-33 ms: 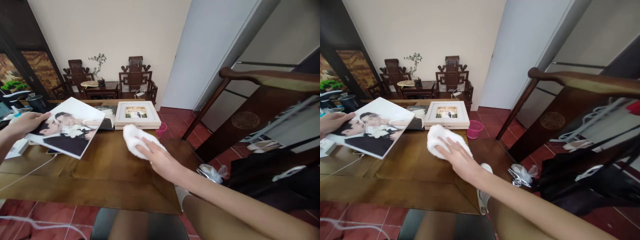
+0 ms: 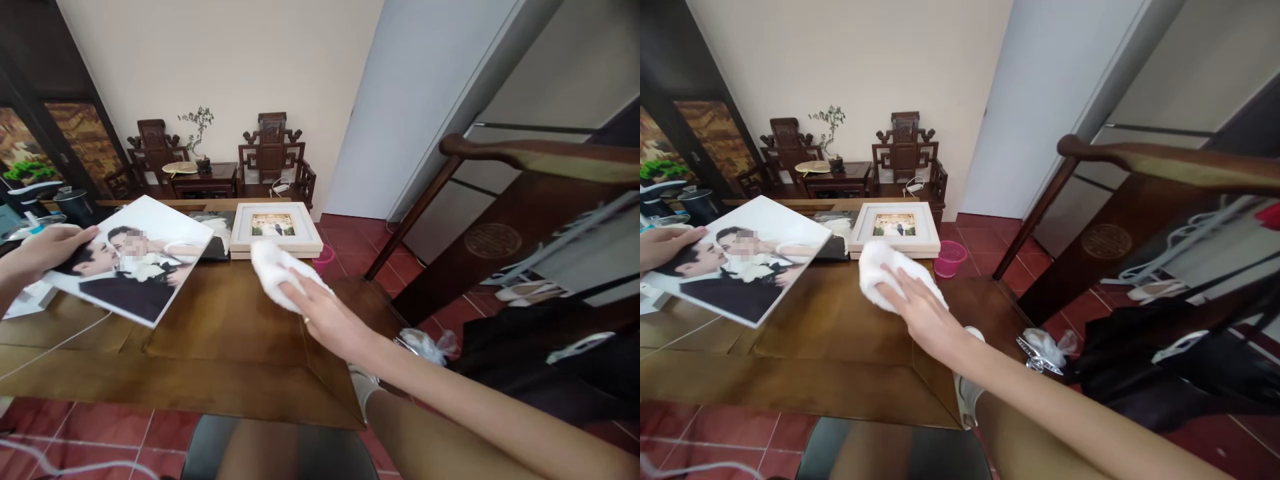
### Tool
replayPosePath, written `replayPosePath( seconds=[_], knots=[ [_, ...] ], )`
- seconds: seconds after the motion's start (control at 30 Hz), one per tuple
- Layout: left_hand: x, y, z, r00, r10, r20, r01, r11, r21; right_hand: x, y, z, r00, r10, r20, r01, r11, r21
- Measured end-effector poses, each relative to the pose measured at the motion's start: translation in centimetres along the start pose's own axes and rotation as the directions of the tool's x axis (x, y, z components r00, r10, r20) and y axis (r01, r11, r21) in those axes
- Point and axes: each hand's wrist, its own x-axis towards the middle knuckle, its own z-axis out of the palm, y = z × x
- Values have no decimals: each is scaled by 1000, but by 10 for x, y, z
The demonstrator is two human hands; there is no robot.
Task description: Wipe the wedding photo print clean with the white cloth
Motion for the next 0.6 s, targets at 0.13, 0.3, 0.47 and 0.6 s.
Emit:
replayPosePath(
  seconds=[0.13, 0.3, 0.47, 0.6],
  knots=[
    [-35, -3, 1, 949, -52, 312, 149, 944, -294, 4, 2, -20, 973, -1, -232, -6, 1000, -30],
    [-58, 15, 27, 865, 229, 447, -54, 927, -372, 8, -13, -39, 939, -140, -314, 121, 989, -80],
    [-57, 43, 65, 678, 550, 488, -431, 835, -343, 10, -22, -40, 929, -312, -197, 297, 949, -102],
    [-53, 68, 96, 533, 604, 592, -466, 794, -391, 9, -23, -32, 928, -357, -109, 341, 929, -142]
  ],
)
